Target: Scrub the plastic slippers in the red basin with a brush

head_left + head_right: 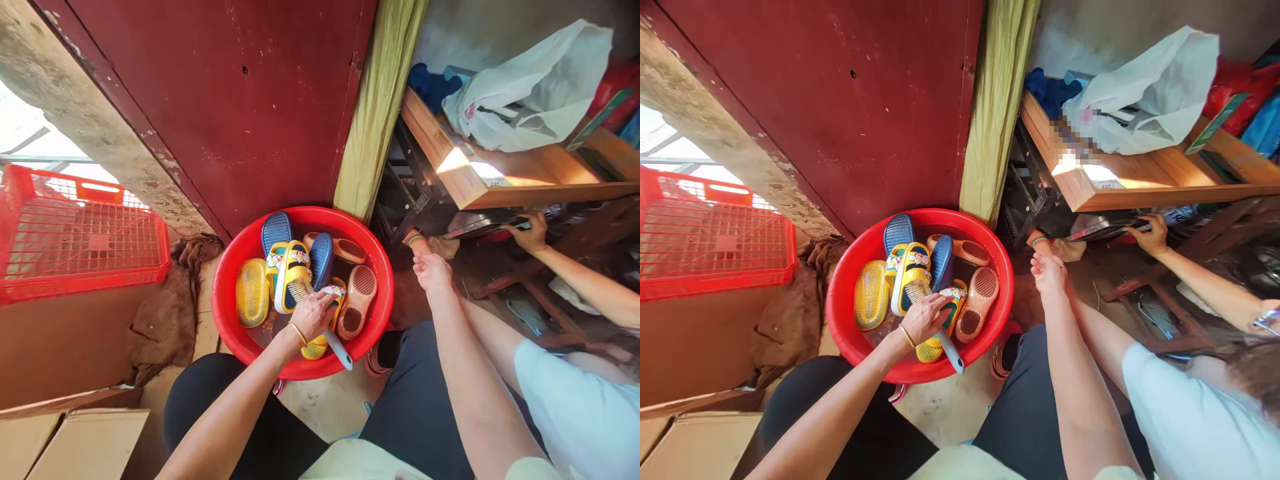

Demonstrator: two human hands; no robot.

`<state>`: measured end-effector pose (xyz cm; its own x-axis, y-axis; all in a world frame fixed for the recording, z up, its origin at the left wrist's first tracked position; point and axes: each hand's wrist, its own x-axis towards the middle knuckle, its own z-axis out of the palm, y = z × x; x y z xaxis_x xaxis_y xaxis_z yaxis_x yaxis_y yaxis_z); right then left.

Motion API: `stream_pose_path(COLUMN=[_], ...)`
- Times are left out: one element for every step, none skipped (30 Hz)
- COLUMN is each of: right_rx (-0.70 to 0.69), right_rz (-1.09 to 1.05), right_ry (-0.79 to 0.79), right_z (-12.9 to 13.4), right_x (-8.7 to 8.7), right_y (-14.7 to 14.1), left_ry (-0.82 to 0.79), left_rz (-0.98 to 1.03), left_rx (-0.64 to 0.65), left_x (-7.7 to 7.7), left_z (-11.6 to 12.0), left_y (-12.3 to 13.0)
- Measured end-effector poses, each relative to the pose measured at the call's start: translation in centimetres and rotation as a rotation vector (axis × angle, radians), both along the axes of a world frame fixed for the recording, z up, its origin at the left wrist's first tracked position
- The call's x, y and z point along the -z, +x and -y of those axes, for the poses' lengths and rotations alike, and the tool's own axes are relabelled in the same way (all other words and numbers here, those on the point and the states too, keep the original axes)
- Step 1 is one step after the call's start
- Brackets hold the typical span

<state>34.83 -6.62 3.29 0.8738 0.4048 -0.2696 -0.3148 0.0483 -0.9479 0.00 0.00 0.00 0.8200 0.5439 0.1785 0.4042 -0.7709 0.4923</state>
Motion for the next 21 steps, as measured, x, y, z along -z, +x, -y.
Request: stream_pose_path(right_rx=[-0.011,-0.065,-0.16,-0.314,-0.54,-0.748,-0.908,-1.002,-1.055,-1.072,-1.072,-1.074,-1.086,-1.1,-1.117,-1.146,-1.185,-1.235,-1.321,-1.39,-1.438], right_rz=[0.045,0.13,0.252,0.429,0.611,0.786,0.96,1.074,1.156,1.203,1.222,1.229,1.242,1.254,1.262,1.262,1.254,1.242,1.209,1.186,1.173], right_ry=[-0.001,-0.02,-0.059,-0.133,-0.247,-0.394,-0.546,-0.643,-0.713,-0.745,-0.748,-0.739,-0.735,-0.731,-0.722,-0.709,-0.696,-0.679,-0.677,-0.69,-0.71], right_z=[0.0,0.0,0.1,0.1,0.1,0.1,-0.1,-0.3,-0.8,-1.3,-1.9,-2.5,-3.0,-3.3,-3.4,-3.3,-2.9,-2.4,-1.9,-1.4,-1.1], right_x=[0.0,0.1,0.4,0.8,1.3,1.9,2.6,3.2,3.7,4.1,4.4,4.5,4.5,4.4,4.3,4.3,4.2,4.3,4.5,4.7,5.0], right_y=[-1.0,-2.3,-3.7,-5.4,-7.1,-8.7,-10.2,-11.4,-12.4,-13.0,-13.4,-13.7,-14.0,-14.5,-15.1,-15.9,-16.9,-18.0,-19.1,-20.2,-21.1], left_ry=[-0.009,-0.017,-0.02,-0.016,-0.006,0.009,0.025,0.036,0.037,0.025,0.001,-0.034,-0.074,-0.112,-0.139,-0.152,-0.156,-0.155,-0.159,-0.182,-0.219], left_rz=[-0.023,-0.047,-0.075,-0.107,-0.145,-0.186,-0.23,-0.28,-0.335,-0.394,-0.452,-0.498,-0.52,-0.513,-0.48,-0.44,-0.417,-0.424,-0.483,-0.573,-0.657], left_rx=[-0.01,-0.01,-0.005,0.001,-0.005,-0.026,-0.061,-0.102,-0.143,-0.184,-0.223,-0.255,-0.278,-0.292,-0.301,-0.311,-0.33,-0.362,-0.404,-0.432,-0.435], left_x=[0.0,0.0,0.0,0.2,0.4,0.7,1.1,1.5,1.8,2.2,2.3,2.4,2.2,1.9,1.5,1.0,0.5,0.1,-0.2,-0.2,0.0], left_z=[-0.2,-0.4,-0.5,-0.6,-0.7,-0.6,-0.6,-0.5,-0.4,-0.4,-0.5,-0.8,-1.2,-1.7,-2.3,-3.0,-3.5,-4.0,-4.2,-4.3,-4.2], left_y=[-0.4,-0.8,-1.2,-1.5,-1.7,-1.8,-1.6,-1.3,-0.9,-0.4,0.2,0.7,1.0,1.0,0.8,0.3,-0.5,-1.5,-2.6,-3.7,-4.5])
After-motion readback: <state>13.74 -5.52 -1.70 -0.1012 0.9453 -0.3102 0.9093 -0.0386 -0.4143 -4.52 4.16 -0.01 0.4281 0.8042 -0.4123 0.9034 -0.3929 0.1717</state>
